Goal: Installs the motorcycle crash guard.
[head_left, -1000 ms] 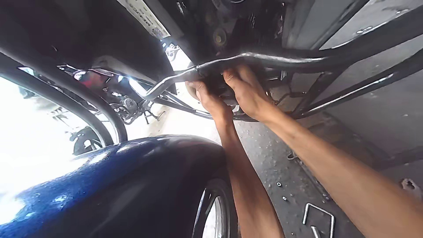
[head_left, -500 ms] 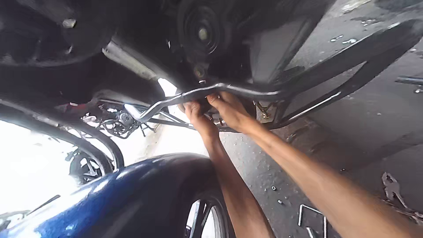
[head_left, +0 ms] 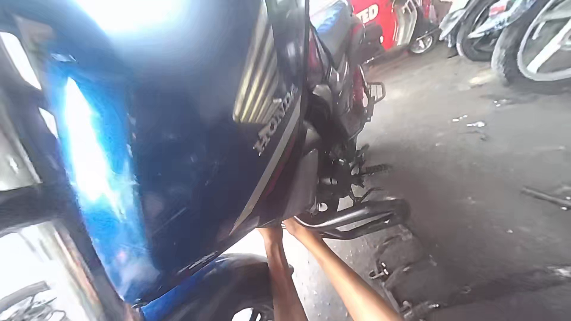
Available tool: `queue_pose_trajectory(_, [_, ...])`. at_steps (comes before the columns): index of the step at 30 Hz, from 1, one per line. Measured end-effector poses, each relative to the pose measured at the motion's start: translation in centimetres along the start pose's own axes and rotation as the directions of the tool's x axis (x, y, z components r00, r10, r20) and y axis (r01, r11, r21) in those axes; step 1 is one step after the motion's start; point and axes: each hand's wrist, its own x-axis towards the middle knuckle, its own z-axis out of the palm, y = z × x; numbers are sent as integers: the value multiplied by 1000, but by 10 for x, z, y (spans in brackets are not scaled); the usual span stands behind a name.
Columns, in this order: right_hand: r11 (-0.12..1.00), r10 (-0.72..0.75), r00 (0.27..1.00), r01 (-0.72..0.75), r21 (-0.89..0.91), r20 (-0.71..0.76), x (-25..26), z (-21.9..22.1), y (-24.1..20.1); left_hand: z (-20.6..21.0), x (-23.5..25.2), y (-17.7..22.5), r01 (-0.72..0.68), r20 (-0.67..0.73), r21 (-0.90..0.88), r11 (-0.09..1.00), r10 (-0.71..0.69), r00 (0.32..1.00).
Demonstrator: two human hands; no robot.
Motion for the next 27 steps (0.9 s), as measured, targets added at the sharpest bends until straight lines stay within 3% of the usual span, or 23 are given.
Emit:
queue_pose_trajectory(2, [997, 69, 997, -68, 24, -44, -6, 14, -15, 0, -3, 5, 18, -8, -19, 1000, -18, 1000])
queue_pose_trajectory(6, [997, 73, 953, -77, 0, 294, 1, -27, -14, -6, 6, 0, -3, 23, -67, 998, 5, 1000])
queue_pose_trajectory(7, [999, 44, 959, -43, -9, 282, -4, -25, -9, -9, 5, 0, 36, 18, -81, 996, -35, 999])
queue_pose_trajectory(9, [981, -143, 983, 156, -113, 116, -18, -26, 10, -15, 7, -7, 90, 69, -108, 990, -82, 994])
queue_pose_trajectory(13, [878, -191, 902, 333, -344, 388, -46, -76, 18, -8, 24, -16, 48, 76, -138, 989, -38, 996])
queue_pose_trajectory(15, [855, -148, 755, 423, -300, 639, -90, -107, 37, -6, 32, -15, 28, 101, -172, 985, -10, 995])
queue_pose_trajectory(17, [862, 59, 518, 404, -305, 853, -147, -137, 80, -8, 26, -17, 76, 131, -154, 985, -56, 990])
queue_pose_trajectory(19, [860, 386, 305, 224, -459, 871, -195, -155, 132, -10, 20, -16, 103, 139, -88, 991, -91, 986])
queue_pose_trajectory(20, [828, 500, 266, 135, -545, 824, -217, -160, 157, -10, 18, -16, 124, 141, -89, 988, -111, 984])
queue_pose_trajectory(22, [786, 590, 344, -38, -617, 730, -263, -154, 196, -9, 15, -14, 136, 123, -64, 989, -127, 984])
queue_pose_trajectory(24, [756, 636, 440, -190, -627, 634, -312, -135, 208, -18, 8, -10, 98, 135, 237, 967, -133, 982])
queue_pose_trajectory(25, [727, 670, 456, -244, -642, 585, -332, -127, 208, -21, 6, -10, 67, 160, 435, 898, -151, 976])
queue_pose_trajectory(26, [695, 703, 461, -282, -662, 542, -350, -119, 208, -28, 8, -16, 35, 190, 547, 837, -164, 968])
queue_pose_trajectory(27, [671, 725, 470, -320, -669, 503, -368, -112, 208, -35, 15, -28, 41, 208, 524, 851, -174, 963])
